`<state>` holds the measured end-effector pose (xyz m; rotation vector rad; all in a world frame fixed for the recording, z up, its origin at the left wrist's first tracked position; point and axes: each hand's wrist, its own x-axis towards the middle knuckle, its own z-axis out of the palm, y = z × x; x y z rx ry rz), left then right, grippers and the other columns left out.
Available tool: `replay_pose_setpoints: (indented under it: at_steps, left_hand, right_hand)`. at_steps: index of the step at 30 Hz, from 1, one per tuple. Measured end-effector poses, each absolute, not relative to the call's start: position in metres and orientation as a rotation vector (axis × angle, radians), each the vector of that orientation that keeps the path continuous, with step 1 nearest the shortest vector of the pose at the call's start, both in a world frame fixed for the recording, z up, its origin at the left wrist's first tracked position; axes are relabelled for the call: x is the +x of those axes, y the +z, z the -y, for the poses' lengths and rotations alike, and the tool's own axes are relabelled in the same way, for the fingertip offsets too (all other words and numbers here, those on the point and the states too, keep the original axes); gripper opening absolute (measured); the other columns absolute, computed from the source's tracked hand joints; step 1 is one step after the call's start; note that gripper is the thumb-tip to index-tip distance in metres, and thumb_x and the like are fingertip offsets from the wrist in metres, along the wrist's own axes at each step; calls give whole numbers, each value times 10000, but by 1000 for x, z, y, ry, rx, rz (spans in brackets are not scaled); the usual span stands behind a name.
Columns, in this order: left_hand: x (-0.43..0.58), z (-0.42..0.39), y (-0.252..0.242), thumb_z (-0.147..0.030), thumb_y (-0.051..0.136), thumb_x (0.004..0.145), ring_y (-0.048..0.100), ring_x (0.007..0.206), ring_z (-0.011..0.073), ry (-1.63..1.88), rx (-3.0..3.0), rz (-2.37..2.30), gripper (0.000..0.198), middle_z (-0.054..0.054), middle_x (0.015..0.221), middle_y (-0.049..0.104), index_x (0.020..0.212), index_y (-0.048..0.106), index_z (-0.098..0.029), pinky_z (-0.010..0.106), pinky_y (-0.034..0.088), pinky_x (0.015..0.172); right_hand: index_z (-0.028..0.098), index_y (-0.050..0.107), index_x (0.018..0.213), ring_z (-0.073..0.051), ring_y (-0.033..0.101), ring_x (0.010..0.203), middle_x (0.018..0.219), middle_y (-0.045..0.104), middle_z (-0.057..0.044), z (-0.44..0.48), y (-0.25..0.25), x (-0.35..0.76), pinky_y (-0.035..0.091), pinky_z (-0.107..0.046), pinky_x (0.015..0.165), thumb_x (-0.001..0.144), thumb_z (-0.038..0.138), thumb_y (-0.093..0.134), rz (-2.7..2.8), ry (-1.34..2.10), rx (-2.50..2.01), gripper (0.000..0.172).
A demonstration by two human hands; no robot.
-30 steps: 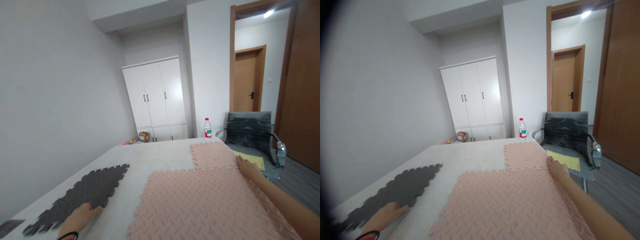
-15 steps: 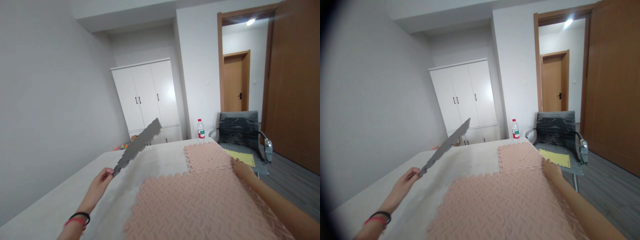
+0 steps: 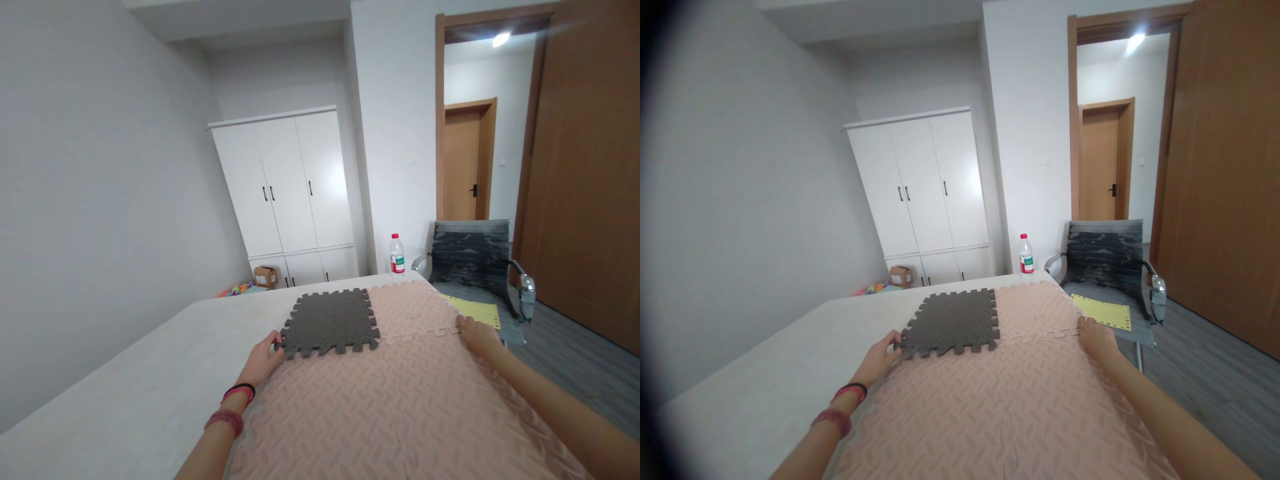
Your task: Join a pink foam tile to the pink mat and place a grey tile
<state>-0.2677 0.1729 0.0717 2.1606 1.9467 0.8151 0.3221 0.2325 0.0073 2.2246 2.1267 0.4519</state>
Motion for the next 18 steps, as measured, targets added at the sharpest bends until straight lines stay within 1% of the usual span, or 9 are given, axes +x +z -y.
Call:
replay_pose_setpoints:
  at_steps: [4,8,13,16,18]
  left_hand:
    - [-273,-182,67,-261,393,759,550,805,142,720,2166,-1958,121,-22,910,607,875,422,-246,252,401,801]
    - [-276,-188,65,-219,384,755,553,817,148,640,2174,-1974,140,-20,889,599,883,432,-250,255,394,814]
    - [-276,-189,62,-207,384,776,561,841,154,589,2198,-2012,127,-10,879,592,888,425,-252,253,390,808]
    - [-272,-188,61,-212,392,776,567,824,159,549,2223,-2028,112,-7,849,594,875,430,-248,253,391,787]
    - [-269,-188,61,-213,390,776,572,841,156,532,2244,-2035,117,-4,872,605,877,438,-247,248,390,792]
  right_hand:
    - [100,514,1174,-256,660,881,1020,617,-195,-237,5,324,496,-324,681,897,96,230,-2117,442,2212,397]
    - [106,519,1160,-253,663,878,1013,622,-190,-240,4,324,495,-315,672,906,107,228,-2111,432,2205,387]
    - [102,513,1173,-270,661,889,1023,619,-200,-241,4,326,494,-332,668,903,102,220,-2132,418,2182,397]
    - [101,521,1156,-279,663,874,1010,623,-203,-242,5,326,493,-343,660,900,99,223,-2139,403,2174,393]
    - [102,520,1157,-277,663,872,1006,625,-202,-241,6,326,493,-344,662,895,87,226,-2145,399,2170,394]
